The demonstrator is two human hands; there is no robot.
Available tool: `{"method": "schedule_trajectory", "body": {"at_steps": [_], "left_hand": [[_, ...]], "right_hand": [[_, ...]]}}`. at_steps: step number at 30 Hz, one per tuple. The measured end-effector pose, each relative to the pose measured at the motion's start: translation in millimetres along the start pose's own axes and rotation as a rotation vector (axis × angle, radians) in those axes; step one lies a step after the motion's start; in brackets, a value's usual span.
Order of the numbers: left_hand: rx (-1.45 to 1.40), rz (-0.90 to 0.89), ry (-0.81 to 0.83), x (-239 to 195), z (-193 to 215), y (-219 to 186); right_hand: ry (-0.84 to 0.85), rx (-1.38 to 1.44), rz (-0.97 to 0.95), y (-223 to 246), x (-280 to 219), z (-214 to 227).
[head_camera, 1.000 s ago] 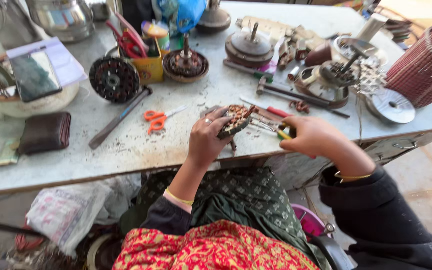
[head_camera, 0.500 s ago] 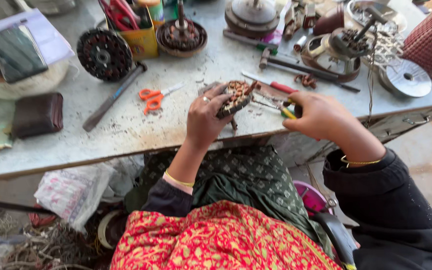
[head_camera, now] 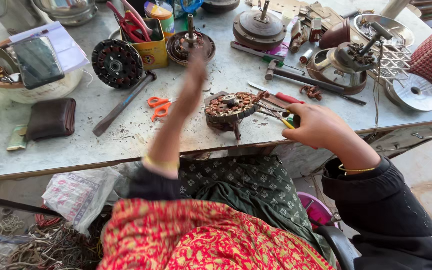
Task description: The person repairs a motor stator by using pliers to pull and adjust copper windings, then uses scissors to trim excess wire. The person works at a cluttered workbench with various tools and motor parts visible.
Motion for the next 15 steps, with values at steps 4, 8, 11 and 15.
{"method": "schedule_trajectory", "body": {"at_steps": [4, 8, 11, 15], "left_hand": [[-0.097, 0.235, 0.048, 81, 48, 73], [-0.151, 0.363, -0.008, 112, 63, 90], [-0.133, 0.445, 0.197, 86, 20, 64], [0.386, 0.106, 0.378, -3, -19, -16]], "right_hand": [[0.015, -0.018, -0.006, 4, 3, 0], [-0.031, -0.038, 0.047, 15, -2, 6], [-0.039, -0.035, 0.065, 19, -5, 8], [0.016, -0.026, 0.058, 19, -1, 9]]}}
Point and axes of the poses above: each hand's wrist, its own x-axis towards the middle knuckle, its own z-axis out of the back of the hand, y = z × x, the point moved 9 cm from there along x, towards the middle knuckle, and after that the axes turned 14 degrees about x, right-handed, at the moved point
